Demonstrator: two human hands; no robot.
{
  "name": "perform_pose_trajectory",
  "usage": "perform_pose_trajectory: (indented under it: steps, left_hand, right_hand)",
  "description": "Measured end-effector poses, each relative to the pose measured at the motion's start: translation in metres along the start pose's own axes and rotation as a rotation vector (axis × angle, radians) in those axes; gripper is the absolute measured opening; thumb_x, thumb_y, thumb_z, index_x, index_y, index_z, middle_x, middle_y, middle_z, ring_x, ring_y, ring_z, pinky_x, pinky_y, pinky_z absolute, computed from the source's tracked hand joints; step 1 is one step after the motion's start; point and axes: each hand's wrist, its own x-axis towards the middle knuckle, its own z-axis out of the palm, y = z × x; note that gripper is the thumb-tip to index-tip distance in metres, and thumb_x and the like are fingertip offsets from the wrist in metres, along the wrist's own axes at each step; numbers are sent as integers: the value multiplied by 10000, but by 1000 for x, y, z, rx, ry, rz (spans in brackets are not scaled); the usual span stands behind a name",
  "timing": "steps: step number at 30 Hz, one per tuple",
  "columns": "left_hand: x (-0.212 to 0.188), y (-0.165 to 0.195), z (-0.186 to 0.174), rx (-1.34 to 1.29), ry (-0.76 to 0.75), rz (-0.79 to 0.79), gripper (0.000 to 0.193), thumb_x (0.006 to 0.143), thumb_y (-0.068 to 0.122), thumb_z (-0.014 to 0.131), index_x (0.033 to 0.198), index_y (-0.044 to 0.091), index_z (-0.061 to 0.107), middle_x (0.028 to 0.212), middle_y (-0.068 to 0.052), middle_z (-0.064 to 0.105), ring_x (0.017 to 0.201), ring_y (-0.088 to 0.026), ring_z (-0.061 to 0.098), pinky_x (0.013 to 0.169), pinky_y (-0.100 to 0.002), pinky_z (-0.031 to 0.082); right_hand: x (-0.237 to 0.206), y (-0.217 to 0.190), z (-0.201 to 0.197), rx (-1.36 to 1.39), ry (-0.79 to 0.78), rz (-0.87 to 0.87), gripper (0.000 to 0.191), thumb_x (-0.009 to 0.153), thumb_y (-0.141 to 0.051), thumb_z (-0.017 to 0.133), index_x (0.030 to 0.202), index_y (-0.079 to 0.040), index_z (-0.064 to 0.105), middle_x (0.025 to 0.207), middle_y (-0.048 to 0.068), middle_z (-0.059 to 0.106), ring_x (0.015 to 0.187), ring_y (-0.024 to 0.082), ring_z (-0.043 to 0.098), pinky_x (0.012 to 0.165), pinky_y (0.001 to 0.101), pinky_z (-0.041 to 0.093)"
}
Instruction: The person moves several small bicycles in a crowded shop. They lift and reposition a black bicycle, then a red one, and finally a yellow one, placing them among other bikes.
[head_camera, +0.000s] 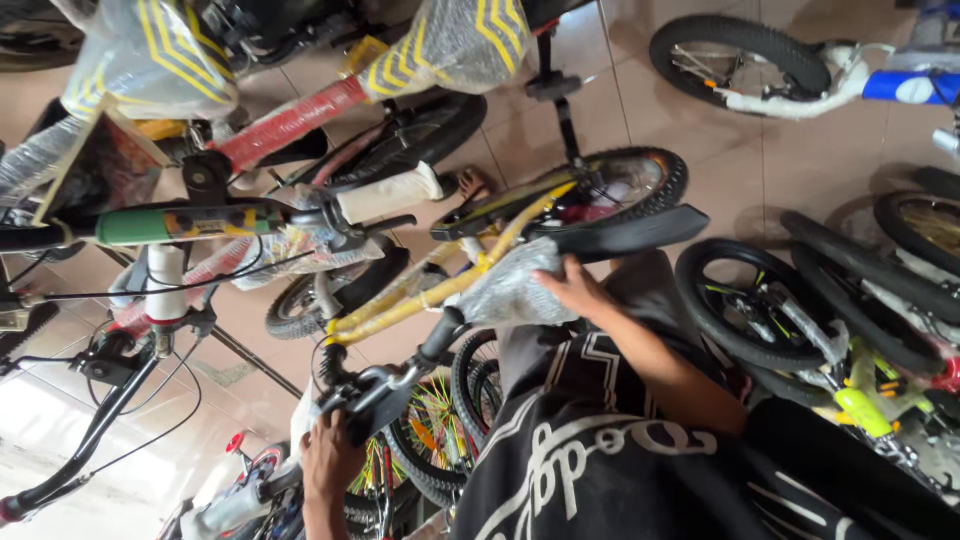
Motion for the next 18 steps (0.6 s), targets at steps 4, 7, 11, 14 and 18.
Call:
perform_pose_trajectory:
  steps: [4,7,11,14,18]
  left_hand:
    - [18,37,-25,-31,48,66,558,775,258,728,1291,123,565,1193,-145,643,1144,-335,623,1018,-548,415]
    - [34,68,-45,-76,59,109,646,720,315,771,1284,86,555,1165,-160,629,1135,-352,608,1038,-532,413]
    - [48,104,-62,-93,48,149,635,691,304,796,1245,77,583,1188,-176,618,1139,-354,593,1033,-575,366]
    - [48,121,-67,-78,-37,142,679,742,381,785,1287,45,558,1201,-185,601,1143,-332,587,1064,-553,363]
    - [40,129,-66,41,108,133,683,748,401,782,1287,38,574,1219,-187,595,1187,-346,567,1099,-555,346]
  right_hand:
    - [27,3,-41,-161,106,92,850,858,-635,735,1342,37,546,1295,313,620,1251,412,592,1036,434,457]
    - [47,1,-72,-184,147,171,901,830,-629,728,1416,-9,440,1342,257,579,1162,419,619,936,460,490]
    - [67,-14,-104,-25,198,-3,769,857,-580,729,1262,64,613,1191,266,703,1127,337,686,915,393,523]
    - [80,-29,-122,-94,206,37,747,870,-575,736,1207,83,624,1111,266,719,1060,341,716,873,407,540]
    - [95,-44,-122,-50,210,-51,735,871,-563,730,1210,81,625,1127,269,715,1061,345,712,866,409,545]
